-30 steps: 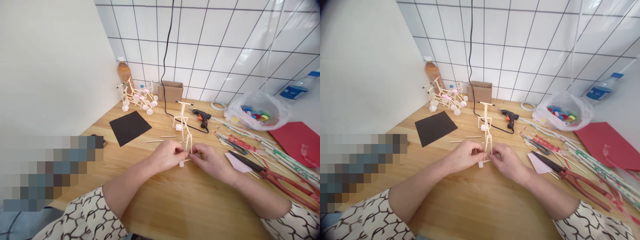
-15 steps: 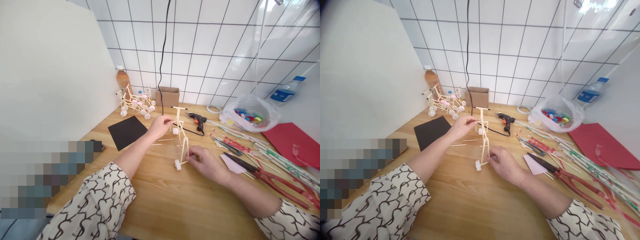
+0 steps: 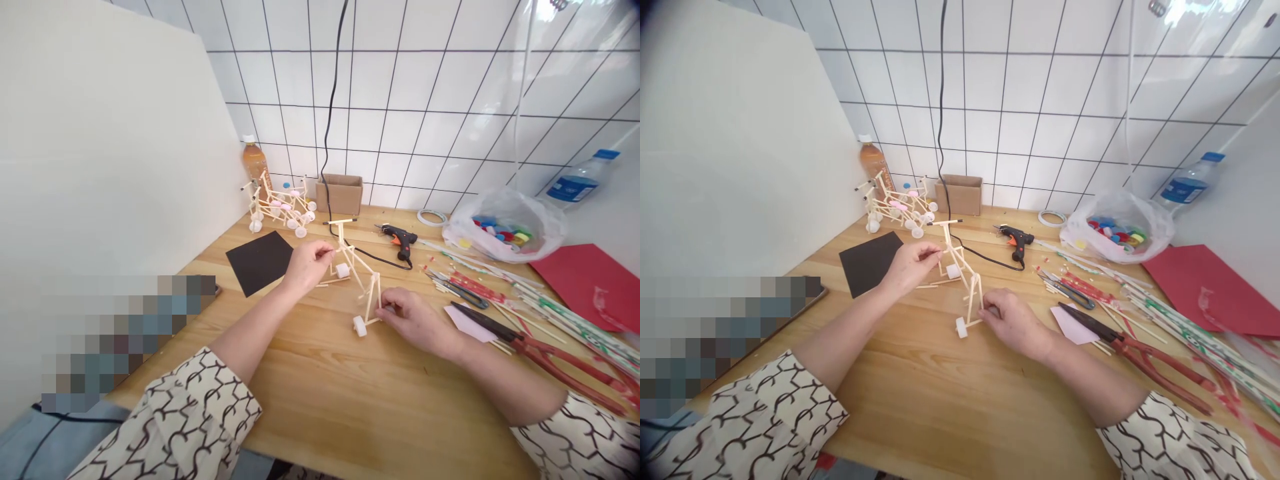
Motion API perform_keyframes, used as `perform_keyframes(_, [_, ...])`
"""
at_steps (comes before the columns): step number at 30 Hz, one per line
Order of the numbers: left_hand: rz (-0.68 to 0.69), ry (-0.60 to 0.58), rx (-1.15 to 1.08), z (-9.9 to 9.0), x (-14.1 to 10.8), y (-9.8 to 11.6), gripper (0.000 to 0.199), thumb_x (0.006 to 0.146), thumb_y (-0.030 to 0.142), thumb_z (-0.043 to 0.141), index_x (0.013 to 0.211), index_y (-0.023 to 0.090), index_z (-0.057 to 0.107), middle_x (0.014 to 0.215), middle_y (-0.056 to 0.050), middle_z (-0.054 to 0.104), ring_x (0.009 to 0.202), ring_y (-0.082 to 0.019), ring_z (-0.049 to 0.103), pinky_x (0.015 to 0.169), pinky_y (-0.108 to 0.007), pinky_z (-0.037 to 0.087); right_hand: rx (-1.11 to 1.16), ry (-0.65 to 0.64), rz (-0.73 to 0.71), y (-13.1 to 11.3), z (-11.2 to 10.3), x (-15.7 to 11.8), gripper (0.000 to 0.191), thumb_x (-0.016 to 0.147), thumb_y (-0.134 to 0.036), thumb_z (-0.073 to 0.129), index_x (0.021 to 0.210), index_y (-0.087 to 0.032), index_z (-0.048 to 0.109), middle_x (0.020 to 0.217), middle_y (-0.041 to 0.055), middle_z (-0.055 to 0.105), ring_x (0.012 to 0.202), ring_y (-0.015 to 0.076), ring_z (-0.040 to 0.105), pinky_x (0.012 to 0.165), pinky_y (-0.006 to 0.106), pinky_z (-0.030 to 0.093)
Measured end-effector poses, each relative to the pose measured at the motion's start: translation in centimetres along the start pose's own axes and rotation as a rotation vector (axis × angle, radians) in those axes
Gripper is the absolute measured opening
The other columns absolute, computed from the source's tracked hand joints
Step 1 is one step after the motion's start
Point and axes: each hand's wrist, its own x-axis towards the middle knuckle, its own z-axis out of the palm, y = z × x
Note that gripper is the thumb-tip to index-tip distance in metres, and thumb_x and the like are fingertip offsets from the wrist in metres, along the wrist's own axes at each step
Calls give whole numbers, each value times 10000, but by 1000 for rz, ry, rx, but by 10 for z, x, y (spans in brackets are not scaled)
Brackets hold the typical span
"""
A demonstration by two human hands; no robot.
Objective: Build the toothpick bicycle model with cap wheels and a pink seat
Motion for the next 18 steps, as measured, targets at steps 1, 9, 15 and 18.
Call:
perform_keyframes(1, [-1, 8, 1, 0, -1, 0, 167, 754, 262, 550, 797, 138, 653, 710, -41, 660, 663, -152, 590, 649, -264, 458, -2, -2, -2, 1, 0, 0, 160, 799, -180, 478, 644, -192, 515, 644, -1, 543, 622, 140, 497, 590, 256, 392])
perform_keyframes(9, [0, -16, 9, 6, -3, -1, 196, 763, 270, 558, 895, 153, 644, 799, -49, 679, 725, -159, 620, 721, -280, 473, -8, -18, -17, 6, -1, 0, 152, 794, -163, 482, 660, -193, 545, 661, 4, 569, 628, 137, 506, 589, 250, 396])
perform_keyframes(15, [41, 166, 174, 3, -13, 3, 176, 752, 283, 574, 886, 169, 584, 878, -61, 633, 807, -180, 588, 743, -305, 457, -4, -24, -11, 5, -3, 1, 157, 793, -155, 481, 662, -190, 558, 649, 1, 570, 618, 137, 508, 578, 246, 390])
perform_keyframes(18, [214, 234, 194, 5, -32, 17, 134, 793, 295, 531, 803, 169, 575, 805, -47, 624, 760, -157, 568, 735, -281, 441, 6, -31, -13, 5, -3, 1, 154, 792, -143, 478, 681, -187, 575, 668, 5, 589, 630, 138, 518, 589, 247, 395])
